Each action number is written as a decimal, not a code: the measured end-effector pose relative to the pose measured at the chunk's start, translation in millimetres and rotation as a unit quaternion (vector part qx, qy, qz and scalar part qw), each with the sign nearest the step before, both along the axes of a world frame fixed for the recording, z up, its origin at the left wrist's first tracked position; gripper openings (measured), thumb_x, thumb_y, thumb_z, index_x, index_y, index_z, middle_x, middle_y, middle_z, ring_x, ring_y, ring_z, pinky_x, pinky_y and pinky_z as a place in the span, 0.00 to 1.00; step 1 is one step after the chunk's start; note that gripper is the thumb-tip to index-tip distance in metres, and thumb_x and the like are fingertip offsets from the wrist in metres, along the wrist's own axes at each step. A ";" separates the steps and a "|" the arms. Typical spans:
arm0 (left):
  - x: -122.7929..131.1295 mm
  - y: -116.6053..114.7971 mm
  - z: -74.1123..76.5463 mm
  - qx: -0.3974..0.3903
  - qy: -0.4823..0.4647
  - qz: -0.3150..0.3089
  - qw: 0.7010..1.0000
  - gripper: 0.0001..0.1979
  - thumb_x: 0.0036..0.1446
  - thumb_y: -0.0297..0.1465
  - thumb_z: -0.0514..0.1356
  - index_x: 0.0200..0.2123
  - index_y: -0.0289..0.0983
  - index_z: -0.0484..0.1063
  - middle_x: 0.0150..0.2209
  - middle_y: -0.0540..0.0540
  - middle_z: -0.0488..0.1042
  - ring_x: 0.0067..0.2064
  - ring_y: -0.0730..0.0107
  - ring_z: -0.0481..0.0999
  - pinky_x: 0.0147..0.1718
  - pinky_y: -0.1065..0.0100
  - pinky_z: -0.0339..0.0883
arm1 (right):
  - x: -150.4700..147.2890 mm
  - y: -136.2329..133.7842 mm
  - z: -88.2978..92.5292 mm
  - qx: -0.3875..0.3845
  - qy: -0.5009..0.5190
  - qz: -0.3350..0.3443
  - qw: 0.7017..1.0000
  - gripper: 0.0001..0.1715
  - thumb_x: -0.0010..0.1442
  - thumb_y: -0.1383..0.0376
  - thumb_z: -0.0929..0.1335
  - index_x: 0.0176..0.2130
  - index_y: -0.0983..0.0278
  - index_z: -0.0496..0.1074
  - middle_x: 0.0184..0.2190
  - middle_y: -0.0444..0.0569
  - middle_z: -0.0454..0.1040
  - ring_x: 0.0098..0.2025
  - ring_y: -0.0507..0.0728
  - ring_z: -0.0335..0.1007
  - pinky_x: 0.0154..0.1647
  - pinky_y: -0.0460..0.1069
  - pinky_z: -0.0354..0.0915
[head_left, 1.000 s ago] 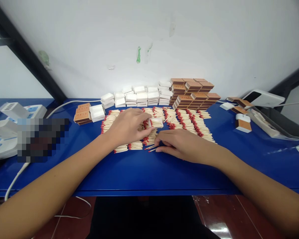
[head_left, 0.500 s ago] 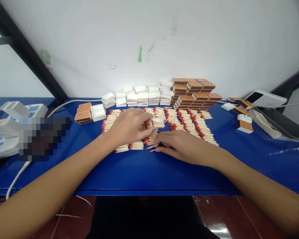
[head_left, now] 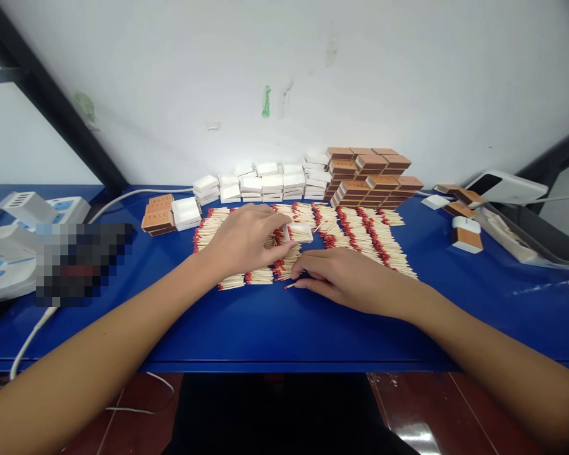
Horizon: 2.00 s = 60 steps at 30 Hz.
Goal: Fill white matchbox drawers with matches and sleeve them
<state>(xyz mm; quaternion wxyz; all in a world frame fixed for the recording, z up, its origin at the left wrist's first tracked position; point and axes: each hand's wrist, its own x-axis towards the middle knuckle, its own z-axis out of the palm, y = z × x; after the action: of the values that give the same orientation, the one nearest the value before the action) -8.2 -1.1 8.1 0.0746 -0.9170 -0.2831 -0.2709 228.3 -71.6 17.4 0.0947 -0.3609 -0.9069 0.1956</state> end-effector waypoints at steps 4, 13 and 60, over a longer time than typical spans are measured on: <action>-0.1 -0.5 1.5 -0.006 0.007 -0.001 1.000 0.16 0.68 0.41 0.65 0.50 0.35 0.80 0.41 0.41 0.84 0.45 0.54 0.84 0.43 0.58 0.76 | 0.6 -0.2 -1.3 0.009 0.003 -0.003 1.000 0.08 0.75 0.62 0.67 0.50 0.61 0.76 0.47 0.49 0.82 0.44 0.59 0.78 0.43 0.51 0.65; -0.3 -0.2 1.7 -0.004 0.003 -0.005 1.000 0.16 0.68 0.41 0.64 0.49 0.35 0.80 0.41 0.41 0.84 0.44 0.55 0.84 0.43 0.58 0.75 | 0.3 -0.1 0.0 0.006 0.001 0.000 1.000 0.09 0.75 0.63 0.66 0.47 0.61 0.76 0.44 0.49 0.82 0.41 0.58 0.77 0.41 0.51 0.64; -0.8 1.3 -0.2 0.004 0.003 -0.009 1.000 0.16 0.68 0.41 0.64 0.49 0.34 0.80 0.40 0.40 0.84 0.45 0.55 0.84 0.44 0.58 0.76 | 0.9 -0.3 -0.2 0.023 -0.024 -0.020 0.999 0.10 0.77 0.60 0.65 0.44 0.61 0.74 0.41 0.48 0.81 0.39 0.58 0.77 0.39 0.51 0.63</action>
<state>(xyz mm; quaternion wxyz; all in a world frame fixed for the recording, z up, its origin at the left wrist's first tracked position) -9.0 0.2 7.9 0.0767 -0.9201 -0.2738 -0.2696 229.2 -71.9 17.2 0.0850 -0.3815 -0.9057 0.1643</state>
